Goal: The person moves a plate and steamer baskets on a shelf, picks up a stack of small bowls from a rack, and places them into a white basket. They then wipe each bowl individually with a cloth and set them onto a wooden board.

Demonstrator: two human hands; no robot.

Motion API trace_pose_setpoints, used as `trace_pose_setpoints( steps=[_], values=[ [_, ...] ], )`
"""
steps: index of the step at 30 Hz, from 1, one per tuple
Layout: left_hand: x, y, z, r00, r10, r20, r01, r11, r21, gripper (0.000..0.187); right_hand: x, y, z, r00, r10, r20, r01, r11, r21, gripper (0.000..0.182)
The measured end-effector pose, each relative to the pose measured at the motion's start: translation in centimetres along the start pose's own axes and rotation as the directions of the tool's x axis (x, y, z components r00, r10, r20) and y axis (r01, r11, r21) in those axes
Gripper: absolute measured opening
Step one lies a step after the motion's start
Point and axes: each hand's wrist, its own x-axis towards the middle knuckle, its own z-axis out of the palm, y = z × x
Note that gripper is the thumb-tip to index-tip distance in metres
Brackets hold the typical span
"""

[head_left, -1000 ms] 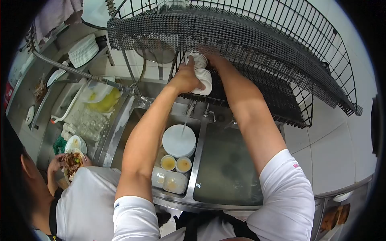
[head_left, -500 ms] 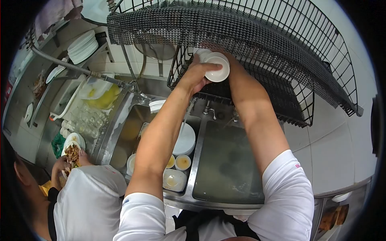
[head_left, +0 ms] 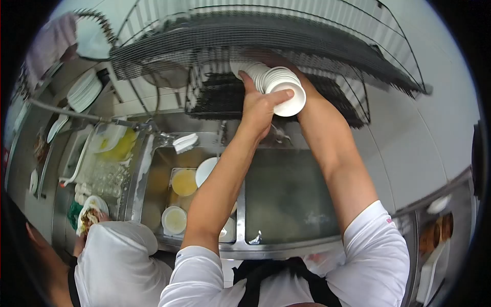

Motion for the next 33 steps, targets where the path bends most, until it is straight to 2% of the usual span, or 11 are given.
trace_pose_setpoints(
  steps=[9,10,11,12,13,14,18,25,27,30,33],
  values=[
    [-12.2,-3.7,10.7,0.960,-0.056,0.275,0.099,0.984,-0.146,0.101,-20.6,0.6,-7.0,0.938,-0.312,0.148,0.342,0.898,-0.276,0.040],
    [-14.1,-4.4,12.2,0.968,-0.075,0.239,0.090,0.995,-0.051,0.098,-27.5,-2.6,-6.6,0.993,0.111,-0.033,-0.111,0.994,-0.002,0.029],
    [-16.0,-5.3,13.2,0.961,-0.106,0.257,0.108,0.994,0.003,0.092,-28.5,0.5,-7.9,0.994,-0.104,0.020,0.106,0.986,-0.131,0.029],
    [-18.0,-6.0,14.5,0.936,-0.110,0.334,0.117,0.993,-0.001,0.083,-27.8,4.3,-9.4,0.783,-0.622,0.020,0.563,0.695,-0.447,0.032],
    [-20.2,-6.9,15.9,0.911,-0.103,0.399,0.117,0.993,-0.012,0.075,-34.7,2.0,-9.3,0.978,-0.081,-0.194,0.040,0.978,-0.207,0.040],
    [-22.9,-7.3,17.1,0.871,-0.174,0.459,0.198,0.980,-0.006,0.079,-40.5,0.9,-8.9,0.935,0.146,-0.325,-0.162,0.986,-0.023,0.047],
    [-34.3,-9.5,22.3,0.753,-0.299,0.586,0.350,0.936,0.028,0.090,-58.0,3.8,-8.3,0.713,0.244,-0.657,-0.233,0.967,0.106,0.050],
    [-55.4,-11.3,29.8,0.190,-0.505,0.842,0.634,0.718,0.288,0.103,-91.5,4.1,1.6,0.154,0.395,-0.906,-0.172,0.913,0.370,0.063],
    [-60.1,-13.4,29.5,0.056,-0.473,0.879,0.512,0.769,0.382,0.108,-97.9,7.0,5.4,-0.032,0.439,-0.898,-0.033,0.898,0.440,0.059],
    [-67.2,-12.1,30.4,-0.287,-0.474,0.833,0.789,0.375,0.486,0.113,-105.7,5.0,12.5,-0.345,0.562,-0.752,0.000,0.801,0.598,0.056],
    [-73.4,-12.0,30.4,-0.498,-0.440,0.747,0.737,0.238,0.632,0.117,-112.2,5.5,19.2,-0.476,0.581,-0.660,0.090,0.779,0.620,0.067]
  ],
)
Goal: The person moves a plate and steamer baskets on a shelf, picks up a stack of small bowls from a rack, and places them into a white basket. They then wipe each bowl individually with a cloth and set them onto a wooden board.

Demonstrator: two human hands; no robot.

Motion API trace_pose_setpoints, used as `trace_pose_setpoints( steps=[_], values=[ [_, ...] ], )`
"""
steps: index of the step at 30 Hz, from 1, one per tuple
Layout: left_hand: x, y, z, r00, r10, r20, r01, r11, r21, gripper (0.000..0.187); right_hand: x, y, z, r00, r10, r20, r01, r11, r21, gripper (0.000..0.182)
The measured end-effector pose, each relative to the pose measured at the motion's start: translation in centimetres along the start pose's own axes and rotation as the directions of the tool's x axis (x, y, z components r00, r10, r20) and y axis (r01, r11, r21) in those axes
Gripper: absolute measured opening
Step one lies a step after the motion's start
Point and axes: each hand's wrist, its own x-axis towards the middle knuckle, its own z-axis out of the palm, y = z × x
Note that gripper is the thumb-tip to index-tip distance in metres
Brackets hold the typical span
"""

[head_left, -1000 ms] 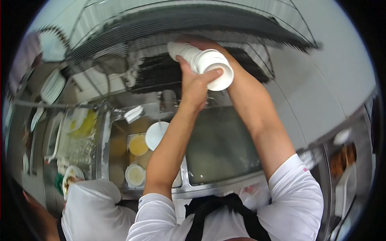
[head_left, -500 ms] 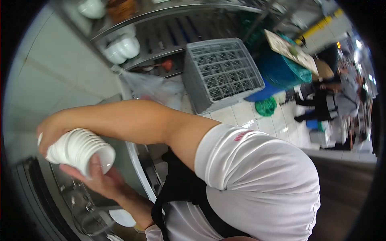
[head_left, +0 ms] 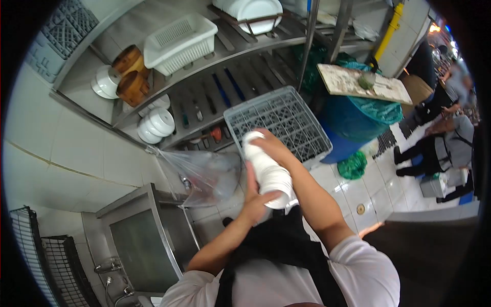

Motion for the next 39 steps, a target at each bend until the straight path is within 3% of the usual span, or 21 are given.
trace_pose_setpoints(
  steps=[2,3,7,8,9,10,14,17,18,21,25,26,27,29,30,32,36,38,39],
  values=[
    [1.2,-1.9,2.1,0.992,-0.079,0.094,0.086,0.993,-0.080,0.118,-1.3,0.9,-3.8,0.995,0.077,-0.063,-0.072,0.995,0.070,0.065],
    [2.2,-2.3,2.5,0.993,-0.069,0.095,0.075,0.995,-0.066,0.118,-1.4,1.3,-5.2,0.988,0.123,-0.091,-0.111,0.986,0.127,0.062],
    [3.7,-3.7,4.0,0.958,-0.275,0.087,0.276,0.961,-0.009,0.111,-1.0,4.6,-9.1,0.979,0.159,-0.126,-0.118,0.952,0.283,0.056],
    [4.4,-3.3,4.3,0.948,-0.296,0.115,0.300,0.954,-0.019,0.109,-2.0,2.2,-9.0,0.965,0.187,-0.186,-0.153,0.971,0.182,0.057],
    [5.1,-3.2,4.5,0.956,-0.259,0.141,0.263,0.965,-0.009,0.108,0.0,4.2,-9.6,0.974,0.121,-0.193,-0.089,0.982,0.167,0.060],
    [5.3,-3.2,4.8,0.965,-0.209,0.158,0.212,0.977,-0.006,0.107,-0.2,2.9,-9.4,0.974,0.114,-0.194,-0.068,0.971,0.227,0.063],
    [7.8,-0.6,4.3,0.978,-0.157,0.137,0.151,0.987,0.053,0.104,2.5,-1.0,-8.4,0.987,0.070,-0.143,-0.044,0.982,0.182,0.066],
    [10.0,3.3,4.7,0.981,-0.058,0.183,0.053,0.998,0.033,0.111,6.1,-4.7,-7.2,0.983,-0.104,-0.151,0.103,0.995,-0.017,0.065],
    [10.9,5.1,4.7,0.983,-0.028,0.182,0.025,1.000,0.018,0.116,6.3,-8.1,-6.5,0.984,-0.118,-0.137,0.111,0.992,-0.060,0.066],
    [14.8,10.7,3.8,0.968,0.135,0.210,-0.161,0.981,0.109,0.114,12.1,-14.3,-3.6,0.968,-0.237,-0.081,0.244,0.966,0.087,0.058],
    [21.3,20.6,1.9,0.918,0.283,0.279,-0.321,0.942,0.102,0.120,21.3,-24.2,0.2,0.890,-0.453,0.053,0.455,0.876,-0.158,0.057],
    [23.0,23.3,1.2,0.910,0.301,0.284,-0.342,0.934,0.106,0.119,22.9,-27.0,1.6,0.871,-0.491,0.019,0.482,0.848,-0.221,0.071],
    [24.8,25.9,0.4,0.903,0.323,0.283,-0.365,0.924,0.111,0.117,24.4,-29.4,2.9,0.855,-0.518,0.030,0.506,0.820,-0.268,0.072],
    [27.7,30.6,-1.2,0.903,0.321,0.287,-0.369,0.920,0.133,0.113,31.3,-32.0,5.0,0.852,-0.504,0.140,0.520,0.846,-0.119,0.062],
    [29.5,32.8,-2.3,0.897,0.310,0.314,-0.368,0.919,0.145,0.107,31.7,-33.6,6.1,0.864,-0.456,0.212,0.480,0.874,-0.075,0.049],
    [32.9,36.5,-5.2,0.898,0.293,0.328,-0.368,0.910,0.192,0.087,33.5,-35.3,9.0,0.931,-0.360,0.062,0.363,0.930,-0.058,0.040],
    [39.4,42.0,-12.2,0.951,0.152,0.270,-0.206,0.960,0.187,0.071,44.9,-33.7,11.9,0.956,-0.274,0.108,0.270,0.962,0.052,0.040],
    [41.6,43.7,-15.2,0.962,-0.051,0.269,-0.015,0.972,0.236,0.071,48.9,-32.2,13.3,0.970,-0.175,0.166,0.148,0.975,0.165,0.040],
    [42.2,43.5,-16.2,0.956,-0.024,0.292,-0.068,0.951,0.301,0.060,50.7,-31.3,13.8,0.976,-0.126,0.177,0.100,0.984,0.149,0.040]
  ],
)
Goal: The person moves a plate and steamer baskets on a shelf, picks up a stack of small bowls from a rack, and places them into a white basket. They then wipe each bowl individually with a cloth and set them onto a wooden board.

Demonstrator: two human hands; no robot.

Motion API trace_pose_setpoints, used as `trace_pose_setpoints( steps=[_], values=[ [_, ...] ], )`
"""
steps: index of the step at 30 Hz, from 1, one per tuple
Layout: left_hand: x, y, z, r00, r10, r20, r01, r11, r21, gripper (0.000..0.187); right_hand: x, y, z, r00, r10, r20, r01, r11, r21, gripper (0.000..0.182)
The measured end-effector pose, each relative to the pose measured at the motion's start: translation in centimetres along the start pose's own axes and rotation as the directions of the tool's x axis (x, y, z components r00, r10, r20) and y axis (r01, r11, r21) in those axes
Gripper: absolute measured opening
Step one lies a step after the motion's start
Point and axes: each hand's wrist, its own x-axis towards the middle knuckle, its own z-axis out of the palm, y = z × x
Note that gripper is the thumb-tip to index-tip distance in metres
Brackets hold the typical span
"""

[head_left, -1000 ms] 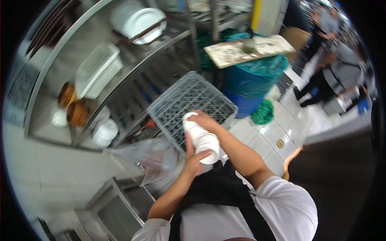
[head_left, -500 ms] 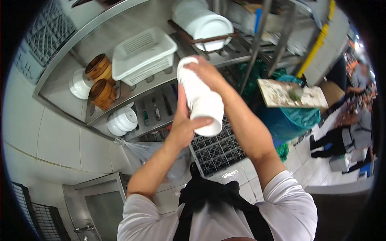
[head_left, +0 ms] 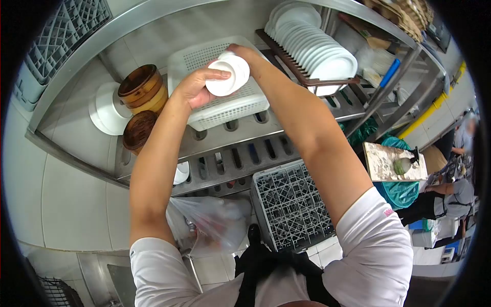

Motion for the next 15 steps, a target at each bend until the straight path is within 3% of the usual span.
trace_pose_setpoints(
  steps=[5,7,8,9,11,13,15],
  values=[
    [1.6,-1.2,-4.7,0.987,-0.163,-0.012,0.163,0.987,-0.002,0.065,3.0,3.5,0.2,0.985,0.171,0.006,-0.170,0.981,-0.096,0.041],
    [2.5,-2.1,-6.1,0.971,-0.225,-0.087,0.231,0.971,0.069,0.070,4.5,4.9,-0.7,0.991,0.131,0.019,-0.117,0.938,-0.327,0.039],
    [2.9,-2.3,-6.7,0.956,-0.283,-0.081,0.290,0.951,0.108,0.085,5.8,5.6,-0.7,0.972,0.232,-0.029,-0.233,0.946,-0.224,0.035],
    [2.8,-2.4,-6.4,0.955,-0.284,-0.083,0.291,0.952,0.099,0.085,5.8,5.8,-0.6,0.970,0.241,-0.029,-0.241,0.943,-0.228,0.035],
    [2.8,-2.2,-5.6,0.912,-0.365,-0.188,0.395,0.903,0.167,0.098,5.6,5.5,-0.9,0.937,0.301,-0.176,-0.348,0.855,-0.386,0.022],
    [3.4,-3.0,-6.3,0.912,-0.369,-0.178,0.401,0.893,0.206,0.105,6.3,5.6,-1.6,0.938,0.272,-0.213,-0.339,0.846,-0.412,0.022],
    [3.9,-3.8,-6.5,0.901,-0.317,-0.297,0.415,0.830,0.373,0.103,5.5,5.3,-1.9,0.970,0.212,-0.118,-0.239,0.919,-0.314,0.026]
  ],
)
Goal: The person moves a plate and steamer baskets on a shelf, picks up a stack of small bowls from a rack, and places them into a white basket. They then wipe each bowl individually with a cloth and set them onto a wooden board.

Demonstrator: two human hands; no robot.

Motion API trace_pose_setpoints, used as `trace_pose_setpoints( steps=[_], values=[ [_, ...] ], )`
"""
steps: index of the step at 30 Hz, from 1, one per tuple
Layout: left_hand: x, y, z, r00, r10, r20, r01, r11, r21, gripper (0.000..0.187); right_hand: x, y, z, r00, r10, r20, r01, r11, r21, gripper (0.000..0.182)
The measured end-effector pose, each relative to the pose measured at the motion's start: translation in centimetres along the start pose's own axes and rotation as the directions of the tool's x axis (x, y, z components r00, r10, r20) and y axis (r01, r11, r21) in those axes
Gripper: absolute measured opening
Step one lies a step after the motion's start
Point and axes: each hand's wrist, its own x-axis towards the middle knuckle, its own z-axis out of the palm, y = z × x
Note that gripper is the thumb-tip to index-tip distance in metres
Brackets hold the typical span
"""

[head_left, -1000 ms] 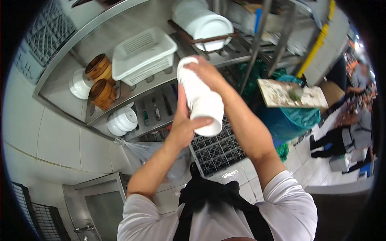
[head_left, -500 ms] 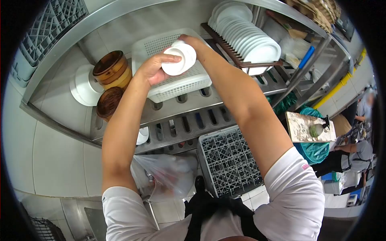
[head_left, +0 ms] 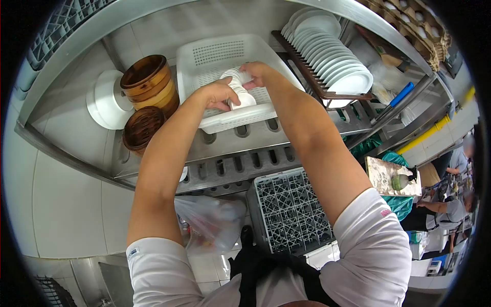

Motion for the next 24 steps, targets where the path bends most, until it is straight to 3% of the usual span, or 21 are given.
trace_pose_setpoints(
  steps=[2,4,5,6,7,8,9,10,11,12,13,14,16,18,19,21,22,24],
  values=[
    [-0.4,0.3,0.1,1.000,0.000,-0.006,0.000,1.000,-0.019,0.099,-0.5,-0.3,-0.4,0.998,-0.027,0.050,0.028,0.999,-0.022,0.034],
    [-1.2,0.4,0.0,1.000,0.022,0.003,-0.022,0.999,0.049,0.095,-3.8,-1.9,-0.3,0.992,-0.048,-0.117,-0.004,0.913,-0.409,0.040],
    [-1.6,0.2,0.1,0.999,0.023,-0.036,-0.019,0.994,0.104,0.085,-5.0,-2.3,-0.7,0.992,-0.043,-0.120,-0.010,0.913,-0.408,0.040],
    [-2.1,0.0,0.1,0.999,0.020,-0.031,-0.017,0.995,0.103,0.085,-5.7,-2.3,-1.9,0.933,-0.345,-0.101,0.139,0.604,-0.785,0.043],
    [-2.7,-0.2,-0.1,0.959,0.238,-0.154,-0.145,0.879,0.454,0.079,-6.5,-2.4,-3.1,0.812,-0.581,0.059,0.165,0.131,-0.978,0.046],
    [-3.1,-0.5,0.0,0.863,0.469,-0.188,-0.181,0.634,0.752,0.074,-7.5,-1.7,-4.1,0.813,-0.579,0.059,0.165,0.132,-0.978,0.046],
    [-4.6,-0.9,0.8,0.866,0.464,-0.185,-0.177,0.632,0.754,0.074,-9.0,-0.6,-4.9,0.782,-0.622,-0.037,0.047,0.119,-0.992,0.041],
    [-6.8,-1.3,2.0,0.709,0.603,-0.367,0.032,0.492,0.870,0.069,-9.9,0.4,-6.0,0.735,-0.665,-0.133,-0.072,0.117,-0.990,0.038],
    [-8.4,-1.7,2.9,0.492,0.741,-0.458,0.278,0.365,0.889,0.064,-10.3,1.0,-7.0,0.739,-0.658,-0.142,-0.072,0.133,-0.989,0.038],
    [-8.9,-1.8,3.2,0.499,0.742,-0.447,0.280,0.351,0.894,0.064,-9.7,1.5,-8.4,0.893,-0.385,-0.233,-0.065,0.403,-0.913,0.036],
    [-9.4,-2.1,3.2,0.528,0.615,-0.586,0.280,0.525,0.804,0.061,-10.2,1.5,-9.1,0.973,-0.074,-0.221,-0.127,0.628,-0.768,0.033],
    [-9.9,-2.6,3.2,0.554,0.456,-0.697,0.288,0.680,0.674,0.057,-10.9,2.2,-9.5,0.973,-0.073,-0.219,-0.125,0.632,-0.765,0.033],
    [-10.0,-2.8,2.7,0.516,0.433,-0.739,0.295,0.720,0.628,0.055,-12.8,2.9,-9.3,0.985,-0.026,-0.172,-0.042,0.924,-0.380,0.029],
    [-10.2,-4.8,1.7,0.492,0.400,-0.773,0.302,0.755,0.582,0.053,-15.3,4.0,-9.7,0.984,-0.053,-0.173,-0.019,0.920,-0.391,0.030],
    [-10.2,-6.3,0.4,0.559,0.304,-0.772,0.186,0.861,0.474,0.051,-17.5,4.3,-9.6,0.985,-0.062,-0.159,0.015,0.959,-0.284,0.031],
    [-11.9,-6.7,2.4,0.667,0.126,-0.735,-0.076,0.992,0.101,0.043,-20.0,6.0,-10.3,0.978,-0.110,-0.177,0.090,0.989,-0.118,0.040],
    [-13.1,-7.3,3.6,0.670,0.117,-0.733,-0.061,0.993,0.103,0.043,-21.4,7.2,-10.9,0.980,-0.098,-0.175,0.080,0.991,-0.108,0.040],
    [-15.3,-8.1,6.2,0.797,-0.033,-0.602,-0.186,0.937,-0.297,0.039,-24.5,9.0,-12.5,0.981,-0.151,-0.118,0.133,0.980,-0.150,0.047]
  ],
)
